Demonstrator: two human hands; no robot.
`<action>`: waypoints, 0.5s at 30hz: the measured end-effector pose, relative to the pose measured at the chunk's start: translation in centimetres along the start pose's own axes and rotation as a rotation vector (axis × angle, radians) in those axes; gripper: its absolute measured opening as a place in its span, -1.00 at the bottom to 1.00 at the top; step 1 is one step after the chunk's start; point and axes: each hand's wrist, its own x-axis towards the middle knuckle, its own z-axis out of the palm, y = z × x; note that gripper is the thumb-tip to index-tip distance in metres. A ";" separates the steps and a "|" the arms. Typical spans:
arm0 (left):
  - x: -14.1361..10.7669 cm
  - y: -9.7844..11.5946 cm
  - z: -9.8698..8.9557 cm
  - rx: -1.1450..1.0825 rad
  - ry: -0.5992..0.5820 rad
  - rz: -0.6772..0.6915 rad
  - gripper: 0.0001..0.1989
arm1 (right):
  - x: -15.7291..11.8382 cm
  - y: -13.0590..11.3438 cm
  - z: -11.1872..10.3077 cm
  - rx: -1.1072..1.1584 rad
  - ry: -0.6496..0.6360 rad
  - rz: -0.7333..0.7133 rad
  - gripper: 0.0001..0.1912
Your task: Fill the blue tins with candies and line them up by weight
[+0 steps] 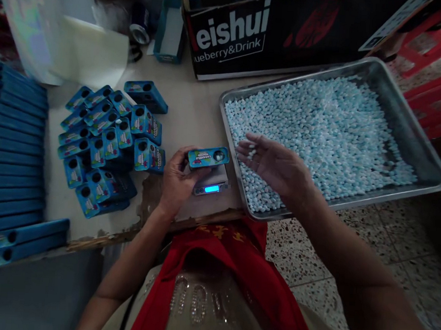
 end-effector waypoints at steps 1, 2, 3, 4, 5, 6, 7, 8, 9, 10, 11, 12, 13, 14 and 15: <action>-0.5 -0.6 0.1 -0.086 -0.007 -0.052 -0.52 | -0.5 -0.5 -0.5 -0.121 0.044 -0.056 -0.52; -1.0 -1.2 0.3 -0.158 -0.016 -0.098 -0.49 | -1.1 -1.0 -1.0 -0.262 0.090 -0.122 -0.50; -1.5 -1.5 0.4 -0.214 -0.023 -0.132 -0.46 | -1.6 -1.5 -1.5 -0.399 0.131 -0.188 -0.51; -1.8 -1.8 0.6 -0.252 -0.031 -0.155 -0.44 | -2.0 -1.8 -1.9 -0.518 0.161 -0.249 -0.53; -2.0 -1.8 0.6 -0.274 -0.033 -0.164 -0.42 | -2.3 -1.9 -2.3 -0.603 0.180 -0.297 -0.57; -2.1 -1.7 0.6 -0.286 -0.032 -0.157 -0.39 | -2.5 -2.0 -2.6 -0.652 0.192 -0.326 -0.62; -2.1 -1.5 0.5 -0.292 -0.027 -0.138 -0.37 | -2.7 -1.8 -2.9 -0.684 0.205 -0.341 -0.66; -2.1 -1.3 0.3 -0.293 -0.023 -0.109 -0.34 | -2.8 -1.6 -3.2 -0.730 0.225 -0.348 -0.70; -2.2 -0.9 0.0 -0.285 -0.022 -0.074 -0.32 | -2.8 -1.2 -3.5 -0.810 0.250 -0.358 -0.72; -2.2 -0.5 -0.5 -0.267 -0.019 -0.037 -0.31 | -2.9 -0.8 -3.8 -0.926 0.272 -0.374 -0.73; -2.3 -0.1 -1.1 -0.237 -0.013 -0.005 -0.31 | -3.0 -0.4 -4.1 -1.067 0.279 -0.394 -0.72; -2.5 0.3 -1.8 -0.195 -0.002 0.019 -0.32 | -3.1 0.0 -4.4 -1.214 0.266 -0.414 -0.70; -2.7 0.7 -2.5 -0.145 0.016 0.034 -0.34 | -3.3 0.4 -4.6 -1.347 0.232 -0.430 -0.68; -3.0 1.0 -3.3 -0.095 0.041 0.045 -0.37 | -3.5 0.7 -4.8 -1.454 0.185 -0.436 -0.65; -3.2 1.3 -3.9 -0.051 0.068 0.051 -0.41 | -3.6 1.0 -4.9 -1.536 0.136 -0.434 -0.61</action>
